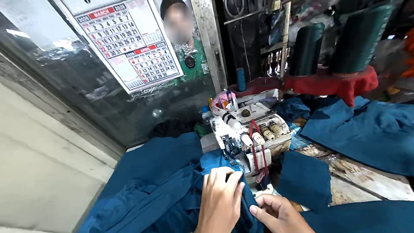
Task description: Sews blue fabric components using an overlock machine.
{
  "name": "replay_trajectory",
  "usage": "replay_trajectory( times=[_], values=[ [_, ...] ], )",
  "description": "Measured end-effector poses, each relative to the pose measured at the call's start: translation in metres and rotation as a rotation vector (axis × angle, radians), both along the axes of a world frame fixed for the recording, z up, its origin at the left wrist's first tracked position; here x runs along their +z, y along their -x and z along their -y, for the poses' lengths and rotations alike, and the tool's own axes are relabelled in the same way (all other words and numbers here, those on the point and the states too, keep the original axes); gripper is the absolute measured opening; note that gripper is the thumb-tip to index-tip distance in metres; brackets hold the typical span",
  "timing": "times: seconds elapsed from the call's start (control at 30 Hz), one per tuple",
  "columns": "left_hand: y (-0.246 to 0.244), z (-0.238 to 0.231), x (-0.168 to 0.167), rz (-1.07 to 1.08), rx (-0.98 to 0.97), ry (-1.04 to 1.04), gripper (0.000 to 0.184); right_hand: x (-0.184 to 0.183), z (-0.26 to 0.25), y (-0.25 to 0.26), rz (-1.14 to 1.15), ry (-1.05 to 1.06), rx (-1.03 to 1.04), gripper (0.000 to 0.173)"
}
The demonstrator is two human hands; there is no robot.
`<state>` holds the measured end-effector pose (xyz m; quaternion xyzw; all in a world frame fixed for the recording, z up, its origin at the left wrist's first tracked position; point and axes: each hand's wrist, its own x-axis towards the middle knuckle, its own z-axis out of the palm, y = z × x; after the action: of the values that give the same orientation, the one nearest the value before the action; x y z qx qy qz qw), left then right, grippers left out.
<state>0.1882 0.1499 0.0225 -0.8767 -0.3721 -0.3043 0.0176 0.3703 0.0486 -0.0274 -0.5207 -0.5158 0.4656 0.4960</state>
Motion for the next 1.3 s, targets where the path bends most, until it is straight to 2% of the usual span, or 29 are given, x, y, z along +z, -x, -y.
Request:
replay_trajectory(
  times=[0.1,0.27,0.4,0.5,0.6,0.7,0.83,0.9,0.93,1.0,1.1,1.17,1.23,1.3],
  values=[
    [-0.003,0.005,-0.007,-0.073,0.038,-0.055,0.032,0.008,0.01,-0.001,-0.078,-0.016,0.034,0.02],
    [-0.005,0.001,-0.009,-0.12,0.104,-0.102,0.033,-0.013,-0.003,0.002,-0.056,-0.071,-0.024,0.022],
    [-0.002,-0.019,0.013,-0.076,0.079,-0.027,0.025,-0.005,-0.038,0.006,-0.042,-0.108,-0.086,0.023],
    [0.009,-0.019,0.031,0.057,0.084,0.031,0.021,-0.002,-0.067,0.013,-0.101,-0.058,-0.159,0.037],
    [0.018,-0.014,0.026,0.127,0.079,0.073,0.017,-0.002,-0.09,0.024,-0.126,0.022,-0.224,0.06],
    [0.027,-0.007,0.022,0.096,0.053,0.106,0.015,-0.004,-0.101,0.028,-0.094,0.076,-0.238,0.064],
    [0.054,0.0,0.036,0.123,0.034,0.119,0.017,-0.002,-0.099,0.016,-0.013,0.121,-0.155,0.068],
    [0.073,0.006,0.043,0.203,0.009,0.142,0.017,0.011,-0.084,0.014,0.278,0.006,-0.271,0.06],
    [0.08,0.009,0.044,0.255,-0.003,0.162,0.017,0.019,-0.076,0.016,0.443,-0.106,-0.381,0.048],
    [0.081,0.003,0.034,0.342,-0.01,0.173,0.017,0.037,-0.07,0.025,0.626,-0.307,-0.494,0.028],
    [0.08,-0.024,0.013,0.279,0.035,0.134,0.021,0.059,-0.083,0.051,0.851,-0.331,-0.32,0.034],
    [0.087,-0.037,0.027,0.206,0.065,0.075,0.022,0.071,-0.087,0.056,0.881,-0.315,-0.245,0.031],
    [0.092,-0.049,0.044,0.14,0.06,0.008,0.026,0.081,-0.082,0.05,0.801,-0.302,-0.207,0.025],
    [0.086,-0.066,0.046,-0.055,0.009,0.014,0.027,0.082,-0.08,0.047,0.693,-0.327,-0.168,0.021]
  ],
)
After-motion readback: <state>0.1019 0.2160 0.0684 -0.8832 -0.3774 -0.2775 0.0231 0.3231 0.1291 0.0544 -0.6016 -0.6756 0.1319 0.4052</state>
